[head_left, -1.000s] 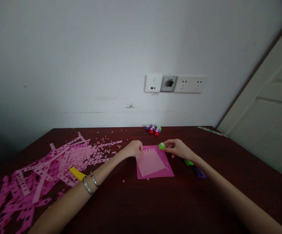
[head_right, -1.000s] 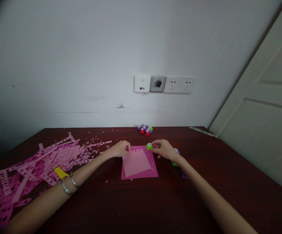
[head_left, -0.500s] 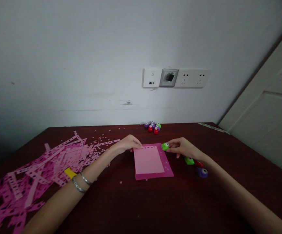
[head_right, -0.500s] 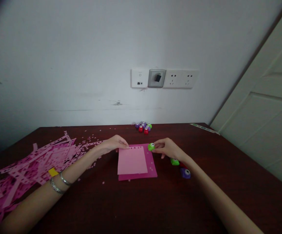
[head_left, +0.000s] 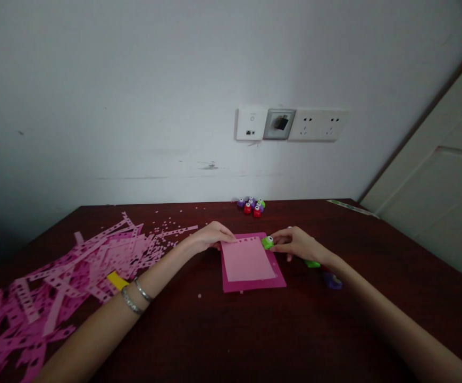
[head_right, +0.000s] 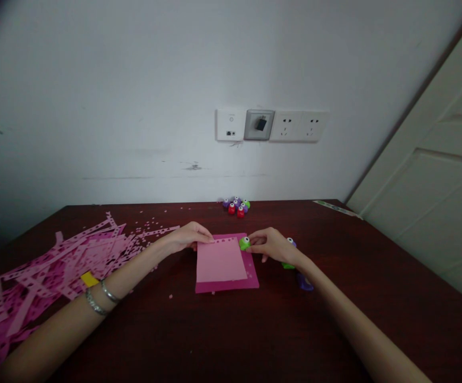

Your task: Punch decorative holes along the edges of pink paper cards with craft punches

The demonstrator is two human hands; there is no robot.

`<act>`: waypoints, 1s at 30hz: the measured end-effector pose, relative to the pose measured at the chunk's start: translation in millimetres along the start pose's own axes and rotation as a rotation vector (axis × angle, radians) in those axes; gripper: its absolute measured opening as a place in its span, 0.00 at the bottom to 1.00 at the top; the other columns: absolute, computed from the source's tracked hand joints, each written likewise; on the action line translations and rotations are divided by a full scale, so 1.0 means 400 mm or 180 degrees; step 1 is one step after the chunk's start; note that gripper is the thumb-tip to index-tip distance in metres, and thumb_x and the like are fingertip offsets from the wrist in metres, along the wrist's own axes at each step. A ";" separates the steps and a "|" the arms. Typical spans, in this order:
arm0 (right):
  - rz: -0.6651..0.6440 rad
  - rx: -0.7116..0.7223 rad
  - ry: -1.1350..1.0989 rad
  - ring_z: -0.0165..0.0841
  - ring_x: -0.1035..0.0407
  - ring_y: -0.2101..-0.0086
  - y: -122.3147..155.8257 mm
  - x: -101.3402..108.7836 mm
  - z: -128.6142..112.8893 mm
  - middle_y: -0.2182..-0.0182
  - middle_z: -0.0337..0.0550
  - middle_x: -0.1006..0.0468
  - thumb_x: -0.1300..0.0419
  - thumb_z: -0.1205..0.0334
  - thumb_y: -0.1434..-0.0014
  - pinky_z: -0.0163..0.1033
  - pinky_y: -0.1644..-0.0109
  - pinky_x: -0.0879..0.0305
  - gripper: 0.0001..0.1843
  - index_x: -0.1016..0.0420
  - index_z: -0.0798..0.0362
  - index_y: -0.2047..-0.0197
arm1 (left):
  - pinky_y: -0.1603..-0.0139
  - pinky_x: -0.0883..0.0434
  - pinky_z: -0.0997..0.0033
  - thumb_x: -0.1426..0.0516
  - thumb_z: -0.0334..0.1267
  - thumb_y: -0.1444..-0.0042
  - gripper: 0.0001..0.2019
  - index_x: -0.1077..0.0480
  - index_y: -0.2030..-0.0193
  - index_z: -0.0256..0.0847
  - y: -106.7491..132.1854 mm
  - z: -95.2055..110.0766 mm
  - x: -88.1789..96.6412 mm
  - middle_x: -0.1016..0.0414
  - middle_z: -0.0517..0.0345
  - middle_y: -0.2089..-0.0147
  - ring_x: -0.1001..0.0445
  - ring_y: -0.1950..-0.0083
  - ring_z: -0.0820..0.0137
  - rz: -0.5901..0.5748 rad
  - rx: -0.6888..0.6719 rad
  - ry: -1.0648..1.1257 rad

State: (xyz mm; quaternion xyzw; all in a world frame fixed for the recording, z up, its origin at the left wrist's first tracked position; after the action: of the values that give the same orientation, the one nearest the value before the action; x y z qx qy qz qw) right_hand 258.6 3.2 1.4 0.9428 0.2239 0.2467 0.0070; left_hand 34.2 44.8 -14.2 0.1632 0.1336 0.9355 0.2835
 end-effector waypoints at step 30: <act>-0.0019 0.0020 0.0015 0.32 0.30 0.72 -0.004 -0.004 0.010 0.68 0.45 0.21 0.37 0.56 0.52 0.31 0.80 0.31 0.20 0.24 0.53 0.55 | 0.75 0.39 0.74 0.37 0.37 0.61 0.09 0.24 0.71 0.35 0.012 0.011 -0.018 0.28 0.57 0.77 0.35 0.76 0.76 -0.0080 0.0103 0.0037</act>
State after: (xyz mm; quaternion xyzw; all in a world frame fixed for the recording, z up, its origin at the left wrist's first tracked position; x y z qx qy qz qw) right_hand 258.5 4.5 -2.9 0.9416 0.2274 0.2482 0.0043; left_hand 38.9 37.5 -10.3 0.1606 0.1525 0.9305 0.2917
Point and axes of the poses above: each hand's wrist, its own y-axis away from the middle knuckle, its own x-axis out of the back of the hand, z = x × y, the point moved 5 cm from there along -y, towards the middle knuckle
